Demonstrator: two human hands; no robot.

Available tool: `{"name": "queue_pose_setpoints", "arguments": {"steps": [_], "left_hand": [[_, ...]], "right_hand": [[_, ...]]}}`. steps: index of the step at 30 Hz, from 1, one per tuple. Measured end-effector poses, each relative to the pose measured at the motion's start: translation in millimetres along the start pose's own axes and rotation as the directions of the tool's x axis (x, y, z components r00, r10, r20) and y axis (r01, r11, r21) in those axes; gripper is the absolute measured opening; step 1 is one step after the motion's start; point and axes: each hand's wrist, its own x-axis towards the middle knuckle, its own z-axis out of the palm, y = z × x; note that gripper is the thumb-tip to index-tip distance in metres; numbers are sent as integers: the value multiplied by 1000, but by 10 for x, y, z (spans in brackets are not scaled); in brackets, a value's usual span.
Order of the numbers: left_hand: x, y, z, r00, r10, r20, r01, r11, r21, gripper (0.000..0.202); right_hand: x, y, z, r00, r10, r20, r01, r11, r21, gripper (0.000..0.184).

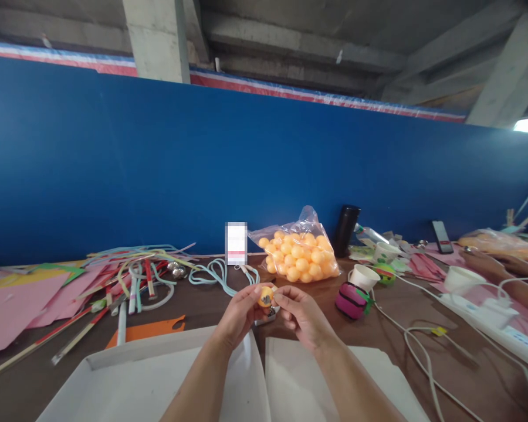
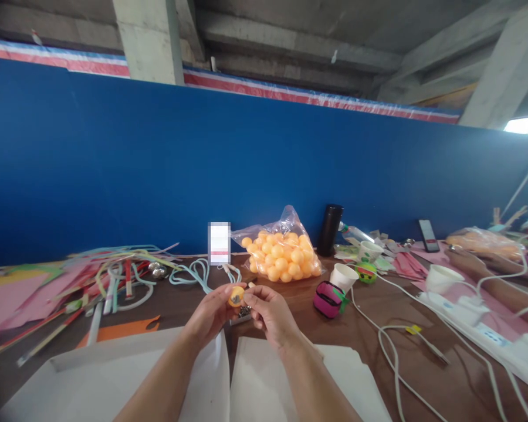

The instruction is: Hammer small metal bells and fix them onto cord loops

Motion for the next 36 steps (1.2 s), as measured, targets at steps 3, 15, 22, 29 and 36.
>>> {"name": "queue_pose_setpoints", "arguments": {"steps": [3, 15, 22, 29, 36], "left_hand": [[-1, 11, 2, 1000, -4, 4, 4, 1000, 9, 35], [-8, 5, -1, 1000, -7, 28, 7, 1000, 18, 33], [5, -9, -23, 999, -12, 37, 12, 1000, 13, 36], [12, -9, -28, 998, -14, 60, 13, 999, 29, 36], [6, -27, -32, 998, -17, 58, 13, 998, 60, 38]], "right_hand": [[0, 6, -7, 1000, -4, 16, 4, 1000, -14, 24], [2, 32, -17, 998, -36, 52, 40, 997, -61, 21], [23, 49, -38, 997, -24, 69, 27, 998, -49, 22], [40, 65, -51, 996, -16, 86, 19, 999, -33, 20], [51, 98, -57, 995, -31, 92, 33, 999, -18, 20]]}}
